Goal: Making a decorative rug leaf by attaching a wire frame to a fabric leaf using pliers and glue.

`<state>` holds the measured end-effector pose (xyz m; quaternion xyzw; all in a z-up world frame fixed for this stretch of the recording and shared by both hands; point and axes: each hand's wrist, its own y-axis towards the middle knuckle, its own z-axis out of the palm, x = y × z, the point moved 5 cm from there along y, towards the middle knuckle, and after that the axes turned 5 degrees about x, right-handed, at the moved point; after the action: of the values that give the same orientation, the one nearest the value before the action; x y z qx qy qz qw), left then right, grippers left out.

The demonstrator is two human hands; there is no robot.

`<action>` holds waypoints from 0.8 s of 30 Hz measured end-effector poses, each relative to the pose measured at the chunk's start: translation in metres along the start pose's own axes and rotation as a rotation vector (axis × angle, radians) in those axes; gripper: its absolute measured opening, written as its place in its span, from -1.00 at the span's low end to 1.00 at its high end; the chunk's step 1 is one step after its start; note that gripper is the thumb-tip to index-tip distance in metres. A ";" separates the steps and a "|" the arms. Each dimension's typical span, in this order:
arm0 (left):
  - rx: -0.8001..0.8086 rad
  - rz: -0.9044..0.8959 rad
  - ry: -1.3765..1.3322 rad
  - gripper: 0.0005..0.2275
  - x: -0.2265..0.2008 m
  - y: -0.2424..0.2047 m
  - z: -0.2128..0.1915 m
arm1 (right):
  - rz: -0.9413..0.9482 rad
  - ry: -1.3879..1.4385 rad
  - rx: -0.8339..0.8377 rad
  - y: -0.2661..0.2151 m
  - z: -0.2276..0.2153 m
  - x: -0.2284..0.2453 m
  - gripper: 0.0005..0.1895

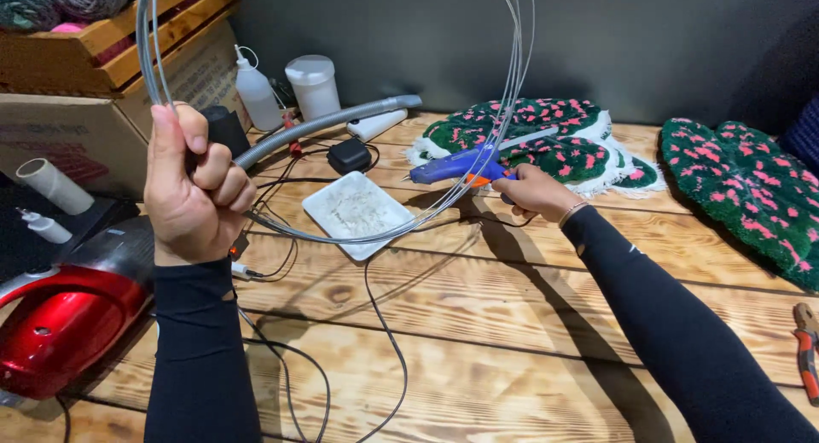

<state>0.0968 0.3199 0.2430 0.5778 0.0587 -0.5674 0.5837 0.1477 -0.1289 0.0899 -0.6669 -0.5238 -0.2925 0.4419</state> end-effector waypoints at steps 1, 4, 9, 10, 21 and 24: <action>-0.001 -0.002 0.004 -0.63 -0.003 -0.003 -0.003 | -0.001 0.002 0.003 -0.009 0.002 0.004 -0.66; 0.000 -0.002 0.014 -0.63 -0.010 -0.008 -0.009 | 0.003 -0.046 0.052 -0.042 0.002 0.015 -0.65; -0.012 -0.004 0.027 -0.63 -0.011 -0.010 -0.013 | 0.057 -0.030 0.102 -0.095 -0.018 0.004 -0.65; -0.006 -0.009 0.020 -0.63 -0.010 -0.010 -0.011 | 0.064 -0.027 0.095 -0.104 -0.026 -0.003 -0.65; 0.089 -0.025 -0.007 -0.60 0.021 0.009 0.019 | 0.129 0.224 -0.116 -0.160 -0.119 -0.097 -0.78; 0.101 -0.021 -0.022 -0.59 0.024 0.013 0.026 | 0.124 0.289 -0.080 -0.169 -0.110 -0.086 -0.81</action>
<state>0.0992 0.2823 0.2419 0.5996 0.0298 -0.5819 0.5486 -0.0297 -0.2555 0.1125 -0.6660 -0.4003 -0.3783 0.5030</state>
